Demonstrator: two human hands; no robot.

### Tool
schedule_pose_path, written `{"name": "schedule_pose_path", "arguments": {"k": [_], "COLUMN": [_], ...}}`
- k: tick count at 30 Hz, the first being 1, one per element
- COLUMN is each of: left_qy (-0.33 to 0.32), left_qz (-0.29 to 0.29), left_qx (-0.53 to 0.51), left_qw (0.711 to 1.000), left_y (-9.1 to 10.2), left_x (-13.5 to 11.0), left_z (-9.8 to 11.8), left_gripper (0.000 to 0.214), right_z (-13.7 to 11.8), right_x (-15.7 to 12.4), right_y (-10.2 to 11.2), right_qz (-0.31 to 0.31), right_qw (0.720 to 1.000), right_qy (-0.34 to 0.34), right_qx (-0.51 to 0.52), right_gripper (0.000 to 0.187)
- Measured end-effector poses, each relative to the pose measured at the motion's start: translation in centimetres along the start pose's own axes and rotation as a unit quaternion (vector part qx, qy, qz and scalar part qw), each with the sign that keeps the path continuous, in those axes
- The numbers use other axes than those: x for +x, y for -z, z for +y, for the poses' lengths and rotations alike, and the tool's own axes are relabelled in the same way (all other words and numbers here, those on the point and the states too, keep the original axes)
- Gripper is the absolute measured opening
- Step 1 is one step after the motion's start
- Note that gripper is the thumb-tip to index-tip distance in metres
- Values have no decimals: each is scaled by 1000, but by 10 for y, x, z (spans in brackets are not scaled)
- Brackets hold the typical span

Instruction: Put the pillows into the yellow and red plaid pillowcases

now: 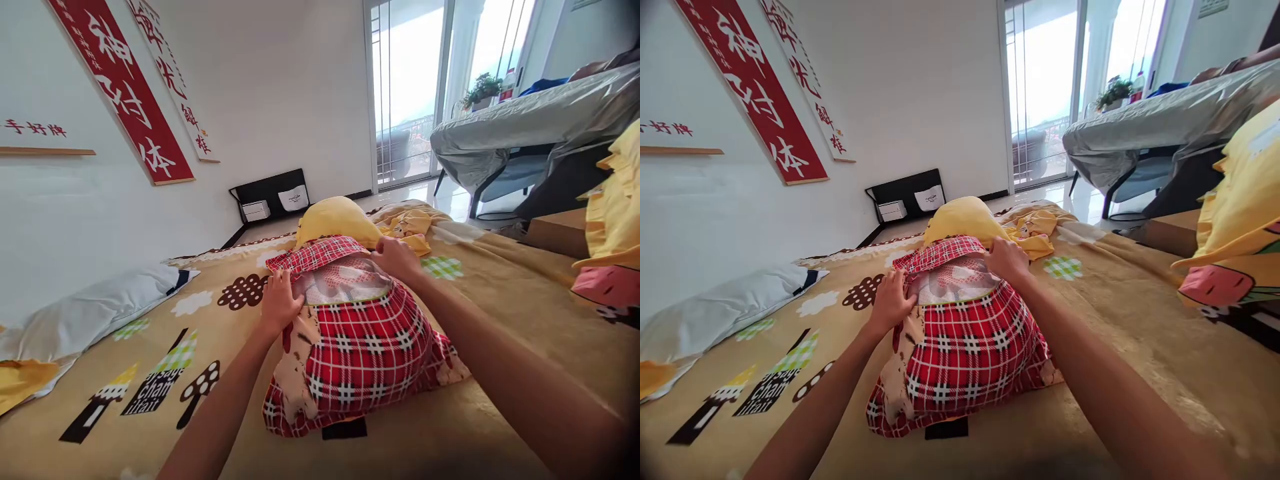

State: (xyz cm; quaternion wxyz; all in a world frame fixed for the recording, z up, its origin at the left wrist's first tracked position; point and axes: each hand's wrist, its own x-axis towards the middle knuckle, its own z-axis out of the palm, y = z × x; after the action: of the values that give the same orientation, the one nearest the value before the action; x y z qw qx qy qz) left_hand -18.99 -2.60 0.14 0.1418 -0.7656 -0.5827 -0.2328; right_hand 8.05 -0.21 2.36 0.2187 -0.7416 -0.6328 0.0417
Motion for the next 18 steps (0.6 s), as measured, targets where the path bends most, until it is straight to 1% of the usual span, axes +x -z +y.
{"name": "schedule_pose_path", "arguments": {"k": [1,2,3,5,6,7,9,11,14,16,18], "left_qy": [-2,2,11,25,25,18,-8,-34,-89,-144,-199], "left_qz": [17,21,13,-22,-39,-51,-60,-58,-47,-34,-27], "left_qx": [16,20,9,-39,-64,-84,-106,-125,-163,-198,-206], "left_qw": [1000,1000,1000,999,997,995,993,990,981,969,958], "left_y": [-4,-7,-10,-15,-17,-19,-19,-17,-7,2,11], "left_x": [5,9,14,22,25,26,25,20,9,0,-8], "left_z": [2,4,4,3,2,1,5,17,47,69,84], "left_gripper": [47,49,45,27,22,22,23,18,13,13,15], "right_z": [-6,-14,-21,-32,-35,-35,-31,-20,-2,11,23], "right_x": [0,0,0,1,2,4,7,9,9,7,6], "right_y": [-1,-3,-7,-17,-21,-25,-30,-33,-34,-34,-32], "right_qz": [22,35,39,35,39,48,64,72,93,111,119], "right_qw": [1000,999,999,999,999,998,998,997,995,993,990], "right_qy": [-1,5,16,34,32,24,2,-17,-32,-45,-60], "right_qx": [5,7,6,-7,-13,-16,-12,-8,4,21,51], "right_gripper": [46,51,56,62,60,55,42,36,33,33,35]}}
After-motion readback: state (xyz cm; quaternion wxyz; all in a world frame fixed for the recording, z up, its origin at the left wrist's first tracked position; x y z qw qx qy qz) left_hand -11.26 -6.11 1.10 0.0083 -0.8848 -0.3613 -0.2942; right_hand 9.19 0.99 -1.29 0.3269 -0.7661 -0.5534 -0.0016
